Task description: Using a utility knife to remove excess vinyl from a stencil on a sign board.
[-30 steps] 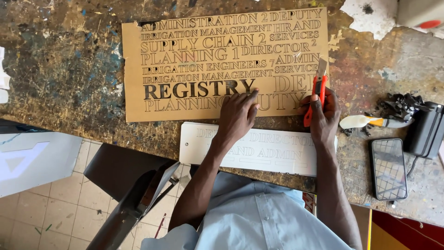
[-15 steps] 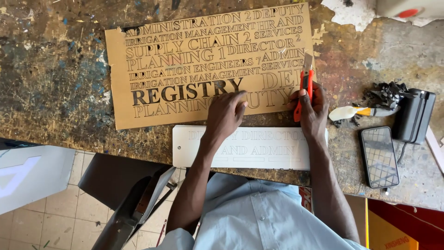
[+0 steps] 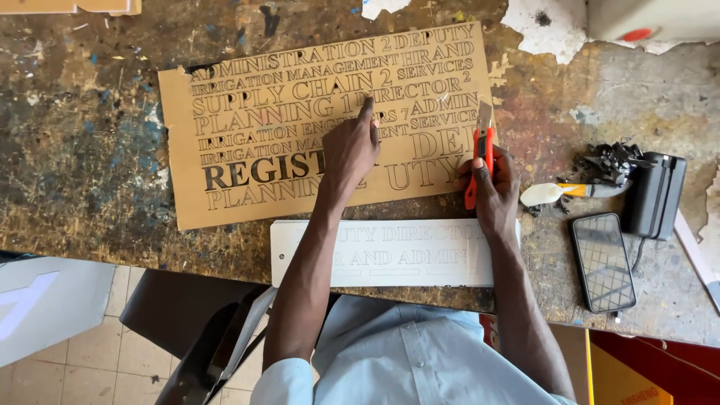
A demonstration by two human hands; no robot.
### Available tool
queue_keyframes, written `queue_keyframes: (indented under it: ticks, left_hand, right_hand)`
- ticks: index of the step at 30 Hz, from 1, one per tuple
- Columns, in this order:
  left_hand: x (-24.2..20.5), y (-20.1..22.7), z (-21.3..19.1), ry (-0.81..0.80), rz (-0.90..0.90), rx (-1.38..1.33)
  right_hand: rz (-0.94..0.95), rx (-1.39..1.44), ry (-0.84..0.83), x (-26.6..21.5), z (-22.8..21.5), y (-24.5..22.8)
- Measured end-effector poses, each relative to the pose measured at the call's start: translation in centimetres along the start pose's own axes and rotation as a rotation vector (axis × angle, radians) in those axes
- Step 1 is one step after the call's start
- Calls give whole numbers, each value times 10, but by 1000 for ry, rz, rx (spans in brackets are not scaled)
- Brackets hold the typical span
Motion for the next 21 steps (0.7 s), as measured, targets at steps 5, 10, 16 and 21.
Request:
queue_keyframes:
  ticks: [5, 10, 16, 21]
  left_hand:
    - [1, 0, -2, -9, -6, -6]
    - [-1, 0, 2, -18, -10, 3]
    - [-3, 0, 2, 0, -13, 9]
    - [-4, 1, -1, 14, 0, 37]
  right_hand:
    - [12, 1, 4, -1, 3, -5]
    - [27, -2, 4, -2, 2, -9]
    - [25, -7, -1, -2, -1, -2]
    - [17, 6, -6, -2, 0, -3]
Point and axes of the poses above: each hand's wrist, its own x-axis towards the middle knuckle, its own z-axis out of the palm, y = z × x, the point moved 3 cm from there along x, towards the middle knuckle, and after that the axes turned 6 degrees about z, right-handed, at the moved point
